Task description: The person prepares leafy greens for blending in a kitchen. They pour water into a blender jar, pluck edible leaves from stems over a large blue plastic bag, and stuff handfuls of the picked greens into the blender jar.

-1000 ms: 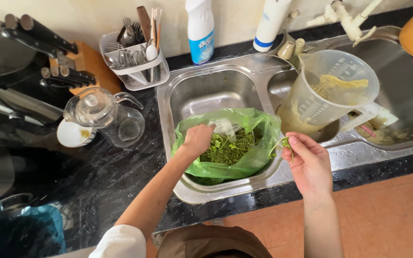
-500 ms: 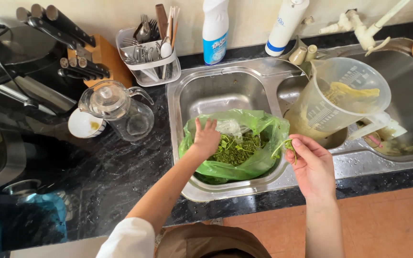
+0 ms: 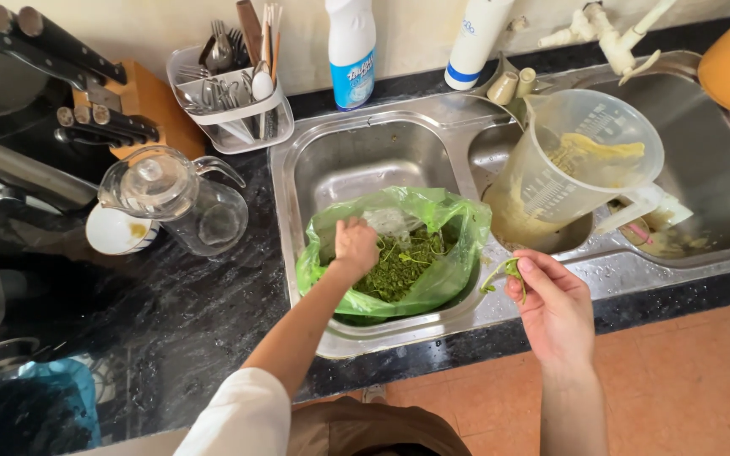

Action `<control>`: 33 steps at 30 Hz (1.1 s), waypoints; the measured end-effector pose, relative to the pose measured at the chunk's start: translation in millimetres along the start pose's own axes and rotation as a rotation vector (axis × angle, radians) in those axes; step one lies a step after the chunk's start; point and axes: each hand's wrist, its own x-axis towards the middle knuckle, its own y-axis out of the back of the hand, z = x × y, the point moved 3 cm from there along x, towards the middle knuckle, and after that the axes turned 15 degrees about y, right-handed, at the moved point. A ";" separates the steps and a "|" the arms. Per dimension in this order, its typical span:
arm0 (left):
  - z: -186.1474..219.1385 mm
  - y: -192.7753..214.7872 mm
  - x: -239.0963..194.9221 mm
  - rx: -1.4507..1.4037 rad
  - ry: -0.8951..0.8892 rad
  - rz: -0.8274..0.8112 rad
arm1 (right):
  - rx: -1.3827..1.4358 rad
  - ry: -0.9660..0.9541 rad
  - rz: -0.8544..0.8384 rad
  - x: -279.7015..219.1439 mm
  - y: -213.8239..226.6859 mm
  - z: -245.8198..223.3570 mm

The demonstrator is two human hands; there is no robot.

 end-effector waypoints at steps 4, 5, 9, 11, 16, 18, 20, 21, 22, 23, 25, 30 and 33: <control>-23.5 47.0 -30.8 -0.210 0.071 -0.048 | 0.016 -0.016 0.006 2.5 -3.6 4.1; -27.1 65.7 -45.9 -0.314 0.086 -0.126 | 0.019 -0.016 -0.014 3.4 -5.6 5.6; -29.2 21.0 -43.0 -0.312 0.034 0.175 | 0.023 -0.052 -0.077 10.0 -21.9 18.1; -26.0 52.7 -79.2 -0.174 0.012 0.195 | 0.017 -0.083 -0.118 15.0 -30.7 27.8; -95.0 110.5 -159.6 -0.634 0.051 0.257 | 0.025 -0.126 -0.309 26.4 -128.8 59.4; -143.4 120.9 -202.2 -1.089 0.070 0.428 | -0.045 -0.079 -0.496 17.9 -202.0 52.9; -204.7 121.7 -254.4 -1.227 0.166 0.554 | 0.006 -0.012 -0.692 10.4 -293.6 45.5; -233.4 119.6 -287.0 -1.353 0.209 0.645 | 0.052 0.069 -0.829 -1.6 -340.7 39.7; -261.0 115.2 -322.6 -1.348 0.270 0.684 | 0.079 0.039 -0.882 -13.4 -387.5 36.8; -288.5 108.8 -360.1 -1.416 0.393 0.731 | 0.139 0.191 -1.007 -29.5 -436.5 28.9; -341.3 93.7 -429.2 -1.485 0.541 0.822 | 0.234 0.341 -1.162 -62.4 -532.1 22.5; -452.4 29.2 -594.8 -1.465 0.871 1.135 | 0.080 0.878 -1.419 -127.8 -719.4 84.3; -501.5 7.3 -671.1 -1.277 1.093 1.258 | -0.947 1.281 -1.648 -136.8 -784.7 166.1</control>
